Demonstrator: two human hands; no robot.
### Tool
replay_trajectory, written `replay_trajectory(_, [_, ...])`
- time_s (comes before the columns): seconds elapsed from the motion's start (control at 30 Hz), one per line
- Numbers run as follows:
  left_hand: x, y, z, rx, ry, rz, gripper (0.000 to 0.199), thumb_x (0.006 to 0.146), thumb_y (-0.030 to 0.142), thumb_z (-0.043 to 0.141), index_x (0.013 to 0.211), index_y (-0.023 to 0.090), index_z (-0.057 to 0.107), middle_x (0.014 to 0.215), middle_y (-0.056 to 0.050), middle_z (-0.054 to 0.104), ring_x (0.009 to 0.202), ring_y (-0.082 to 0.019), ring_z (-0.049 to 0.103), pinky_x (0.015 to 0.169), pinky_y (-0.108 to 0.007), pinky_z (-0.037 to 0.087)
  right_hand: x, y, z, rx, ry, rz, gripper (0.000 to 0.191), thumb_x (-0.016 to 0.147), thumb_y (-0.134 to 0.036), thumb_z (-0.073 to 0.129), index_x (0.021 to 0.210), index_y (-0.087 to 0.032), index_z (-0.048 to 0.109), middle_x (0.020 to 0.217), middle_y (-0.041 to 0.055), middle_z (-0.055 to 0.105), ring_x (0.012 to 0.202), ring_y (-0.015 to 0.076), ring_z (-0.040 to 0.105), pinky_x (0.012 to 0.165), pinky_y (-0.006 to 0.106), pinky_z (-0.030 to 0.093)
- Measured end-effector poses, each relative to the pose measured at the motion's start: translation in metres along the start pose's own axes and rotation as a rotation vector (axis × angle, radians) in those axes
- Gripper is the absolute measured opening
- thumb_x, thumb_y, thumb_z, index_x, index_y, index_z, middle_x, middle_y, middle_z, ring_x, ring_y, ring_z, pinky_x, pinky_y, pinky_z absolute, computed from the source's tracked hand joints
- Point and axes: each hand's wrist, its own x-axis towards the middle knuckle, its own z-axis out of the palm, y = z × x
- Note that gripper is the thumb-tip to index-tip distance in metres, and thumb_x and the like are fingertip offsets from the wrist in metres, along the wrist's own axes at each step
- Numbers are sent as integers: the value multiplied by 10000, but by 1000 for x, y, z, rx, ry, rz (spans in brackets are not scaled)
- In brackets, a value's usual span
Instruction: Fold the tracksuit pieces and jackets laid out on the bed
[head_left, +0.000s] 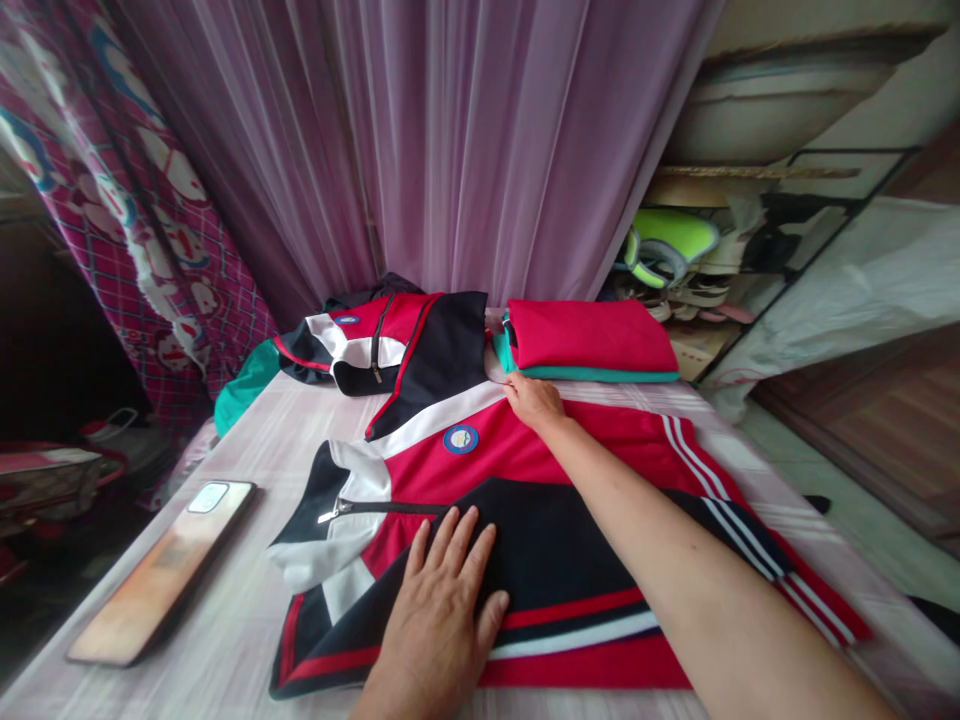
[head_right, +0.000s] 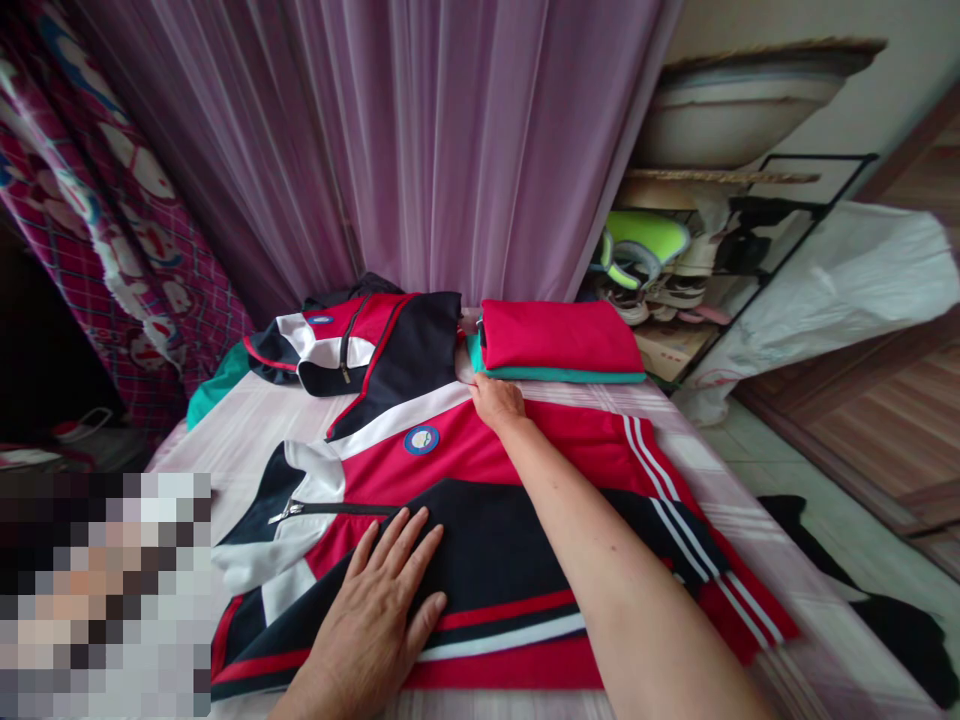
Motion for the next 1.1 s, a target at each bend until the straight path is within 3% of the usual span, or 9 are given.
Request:
replay_trajectory(0.1, [0, 1, 0, -6, 16, 1, 604, 957, 490, 435, 1525, 301, 351, 1581, -48, 371, 1448, -297, 350, 1158, -561, 340, -12, -10, 2, 58, 12, -238, 383, 1001, -300, 354, 1235, -206, 641, 1257, 95, 677, 1144, 219, 610, 995, 332, 429])
replay_trajectory(0.2, [0, 1, 0, -1, 18, -2, 606, 958, 495, 433, 1526, 300, 349, 1579, -49, 377, 1447, -290, 353, 1167, -548, 329, -19, -23, 9, 64, -52, -405, 431, 989, -343, 403, 1350, -193, 585, 1478, 96, 512, 1365, 221, 439, 1125, 364, 321])
replay_trajectory(0.3, [0, 1, -2, 10, 7, -5, 598, 962, 500, 421, 1521, 298, 359, 1577, -44, 382, 1448, -284, 354, 1166, -539, 334, -19, -34, 15, 31, -94, -358, 520, 999, -411, 375, 1468, -204, 465, 1583, 105, 361, 1460, 234, 298, 1168, 432, 249])
replay_trajectory(0.6, [0, 2, -1, 21, 21, -7, 579, 969, 493, 415, 1505, 276, 387, 1584, -49, 365, 1453, -289, 341, 1162, -560, 329, -41, -51, 7, 110, -219, -334, 600, 1005, -515, 277, 1548, -263, 314, 1647, 77, 198, 1514, 231, 134, 1195, 510, 131])
replay_trajectory(0.73, [1, 0, 1, 32, 49, 4, 566, 968, 501, 415, 1488, 276, 412, 1570, -47, 395, 1444, -285, 358, 1156, -552, 333, -51, -51, -2, 123, -270, -334, 615, 1004, -514, 272, 1553, -239, 303, 1647, 81, 195, 1513, 223, 142, 1201, 509, 128])
replay_trajectory(0.8, [1, 0, 1, 39, 61, 12, 558, 971, 504, 407, 1482, 280, 419, 1564, -44, 405, 1438, -282, 369, 1153, -550, 336, -57, -38, -11, 115, -221, -318, 601, 1008, -478, 270, 1554, -230, 302, 1636, 76, 233, 1504, 207, 181, 1206, 480, 140])
replay_trajectory(0.9, [2, -1, 2, 52, 70, 14, 555, 972, 501, 406, 1480, 281, 423, 1558, -44, 413, 1433, -284, 380, 1148, -549, 340, -73, 2, -23, 59, -195, -230, 579, 1004, -464, 277, 1526, -234, 370, 1602, 74, 325, 1477, 220, 266, 1201, 484, 166])
replay_trajectory(1.0, [2, -1, 4, 63, 80, 12, 553, 967, 498, 419, 1474, 277, 437, 1555, -48, 418, 1431, -286, 382, 1146, -546, 339, -92, 56, -28, -26, -189, -35, 564, 997, -470, 272, 1475, -239, 460, 1561, 87, 403, 1441, 259, 339, 1173, 529, 220])
replay_trajectory(1.1, [2, -2, 6, 68, 97, 20, 555, 966, 499, 421, 1473, 275, 441, 1551, -48, 427, 1432, -280, 380, 1153, -529, 332, -103, 102, -22, -110, -161, 192, 567, 996, -454, 250, 1480, -234, 447, 1569, 99, 386, 1443, 277, 330, 1153, 593, 226])
